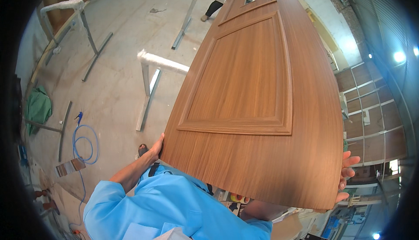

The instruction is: The person lifts and positions a large wooden door on a metal stand, then places white trim strips along its edges and panels. They secure the strips using masking tape while another person assists nearby.

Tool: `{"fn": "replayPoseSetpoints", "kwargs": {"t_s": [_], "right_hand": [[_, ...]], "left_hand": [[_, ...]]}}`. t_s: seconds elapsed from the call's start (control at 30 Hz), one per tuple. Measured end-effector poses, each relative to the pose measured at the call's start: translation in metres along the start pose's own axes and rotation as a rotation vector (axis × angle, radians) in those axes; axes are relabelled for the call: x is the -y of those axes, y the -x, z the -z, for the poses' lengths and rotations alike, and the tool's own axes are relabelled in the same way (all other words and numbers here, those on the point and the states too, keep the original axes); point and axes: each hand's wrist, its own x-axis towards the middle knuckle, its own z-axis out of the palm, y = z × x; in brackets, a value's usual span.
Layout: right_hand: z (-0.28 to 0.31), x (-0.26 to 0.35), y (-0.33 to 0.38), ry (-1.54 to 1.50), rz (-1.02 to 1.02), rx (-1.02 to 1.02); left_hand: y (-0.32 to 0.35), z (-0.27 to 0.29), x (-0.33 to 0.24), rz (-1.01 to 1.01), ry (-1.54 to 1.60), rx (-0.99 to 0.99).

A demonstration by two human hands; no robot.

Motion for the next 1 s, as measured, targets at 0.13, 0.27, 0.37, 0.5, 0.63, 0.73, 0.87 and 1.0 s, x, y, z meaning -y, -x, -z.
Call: {"fn": "replayPoseSetpoints", "kwargs": {"t_s": [0.13,0.27,0.37,0.5,0.63,0.73,0.87,1.0], "right_hand": [[0.004,0.002,0.001,-0.382,-0.099,0.232],[-0.004,0.003,0.006,-0.334,-0.060,0.102],[-0.018,-0.001,0.009,-0.290,-0.003,0.093],[-0.038,-0.009,0.011,-0.301,-0.023,0.436],[-0.055,-0.010,0.014,-0.216,-0.009,0.529],[-0.072,-0.008,0.011,-0.150,-0.037,0.575],[-0.098,-0.013,0.010,-0.167,-0.041,0.632],[-0.122,-0.032,0.015,-0.204,-0.050,0.703]], "left_hand": [[-0.008,0.001,0.008,-0.016,-0.003,0.011],[-0.016,0.001,0.012,0.022,0.016,0.015],[-0.018,0.002,0.013,-0.001,0.044,0.039],[-0.021,0.007,0.020,-0.050,0.093,0.121],[-0.037,0.021,0.025,-0.097,0.026,0.159],[-0.056,0.035,0.034,0.031,0.113,0.244],[-0.069,0.051,0.044,-0.131,-0.087,0.183],[-0.040,0.060,0.004,-0.135,-0.239,0.110]]}}
